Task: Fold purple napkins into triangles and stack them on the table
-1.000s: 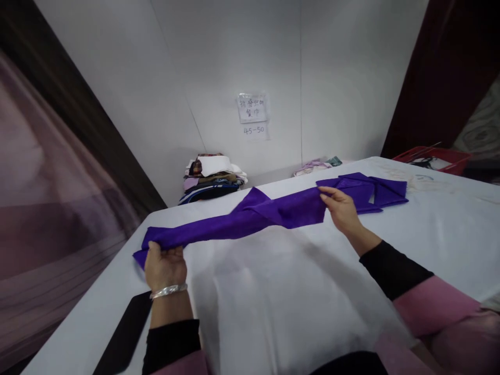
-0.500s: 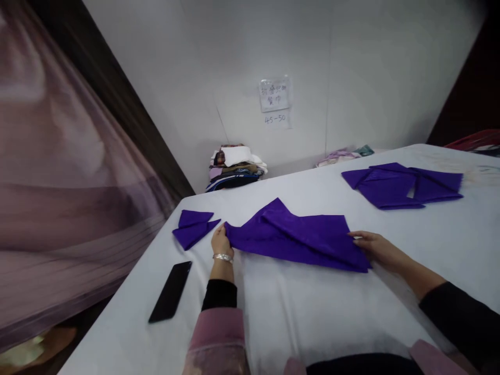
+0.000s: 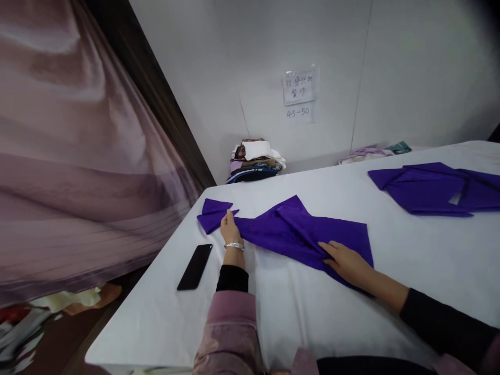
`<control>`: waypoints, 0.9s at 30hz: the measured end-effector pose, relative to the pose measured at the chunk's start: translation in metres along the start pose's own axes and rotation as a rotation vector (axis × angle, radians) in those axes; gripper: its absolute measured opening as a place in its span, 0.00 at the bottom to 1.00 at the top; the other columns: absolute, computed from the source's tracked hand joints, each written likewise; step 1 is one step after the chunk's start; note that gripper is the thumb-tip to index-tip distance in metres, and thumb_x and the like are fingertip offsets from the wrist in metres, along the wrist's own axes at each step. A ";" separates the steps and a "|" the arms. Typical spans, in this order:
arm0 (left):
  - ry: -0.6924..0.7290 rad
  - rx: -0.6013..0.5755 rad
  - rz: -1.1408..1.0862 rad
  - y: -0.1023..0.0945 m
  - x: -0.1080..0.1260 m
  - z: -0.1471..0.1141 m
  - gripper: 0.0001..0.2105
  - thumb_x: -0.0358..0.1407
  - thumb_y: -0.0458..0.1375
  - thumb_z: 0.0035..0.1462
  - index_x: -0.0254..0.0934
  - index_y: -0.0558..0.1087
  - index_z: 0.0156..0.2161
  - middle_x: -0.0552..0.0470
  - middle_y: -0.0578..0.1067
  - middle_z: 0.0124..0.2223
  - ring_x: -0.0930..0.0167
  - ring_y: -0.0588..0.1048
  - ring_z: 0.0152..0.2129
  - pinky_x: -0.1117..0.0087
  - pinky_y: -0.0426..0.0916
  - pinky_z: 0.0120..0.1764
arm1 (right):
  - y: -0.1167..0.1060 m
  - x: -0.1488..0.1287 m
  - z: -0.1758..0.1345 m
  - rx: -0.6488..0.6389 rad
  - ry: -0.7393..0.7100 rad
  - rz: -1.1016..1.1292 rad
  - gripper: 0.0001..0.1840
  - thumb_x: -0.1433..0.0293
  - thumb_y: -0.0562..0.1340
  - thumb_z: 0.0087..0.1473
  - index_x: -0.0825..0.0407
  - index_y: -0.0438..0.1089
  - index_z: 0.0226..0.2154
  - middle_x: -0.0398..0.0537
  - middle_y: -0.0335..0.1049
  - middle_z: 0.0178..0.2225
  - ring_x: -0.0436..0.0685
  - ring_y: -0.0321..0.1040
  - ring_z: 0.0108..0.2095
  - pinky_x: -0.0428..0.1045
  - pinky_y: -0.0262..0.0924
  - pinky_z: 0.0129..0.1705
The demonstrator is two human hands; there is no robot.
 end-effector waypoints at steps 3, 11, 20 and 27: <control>0.013 0.008 -0.024 -0.001 -0.001 0.005 0.14 0.37 0.63 0.46 0.32 0.73 0.38 0.46 0.74 0.42 0.66 0.71 0.44 0.65 0.64 0.48 | -0.008 0.009 0.010 -0.111 0.054 0.208 0.21 0.68 0.62 0.44 0.47 0.73 0.44 0.49 0.72 0.46 0.66 0.66 0.48 0.59 0.56 0.53; -0.010 0.084 -0.125 -0.022 0.004 0.023 0.09 0.30 0.58 0.49 0.33 0.73 0.38 0.51 0.74 0.36 0.73 0.72 0.34 0.69 0.66 0.42 | -0.155 0.074 0.089 0.223 0.414 0.622 0.21 0.67 0.65 0.42 0.46 0.70 0.43 0.46 0.75 0.31 0.55 0.71 0.27 0.51 0.67 0.30; -0.171 0.058 -0.156 -0.022 -0.033 0.036 0.10 0.28 0.54 0.47 0.33 0.74 0.36 0.57 0.69 0.23 0.78 0.66 0.18 0.76 0.66 0.25 | -0.163 0.046 0.063 0.441 0.036 -0.008 0.14 0.61 0.59 0.52 0.46 0.70 0.42 0.53 0.70 0.47 0.66 0.65 0.50 0.62 0.59 0.51; -0.239 0.036 -0.166 -0.022 -0.052 0.042 0.12 0.27 0.51 0.50 0.35 0.73 0.38 0.56 0.70 0.23 0.76 0.69 0.18 0.73 0.68 0.26 | -0.003 -0.054 -0.049 -0.496 -0.380 0.006 0.31 0.56 0.59 0.54 0.44 0.57 0.59 0.52 0.58 0.59 0.64 0.51 0.60 0.64 0.45 0.59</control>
Point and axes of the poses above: each hand's wrist, its own z-axis towards the middle knuckle, its own y-axis out of the palm, x = y × z, the point moved 7 cm from there along z, towards the middle knuckle
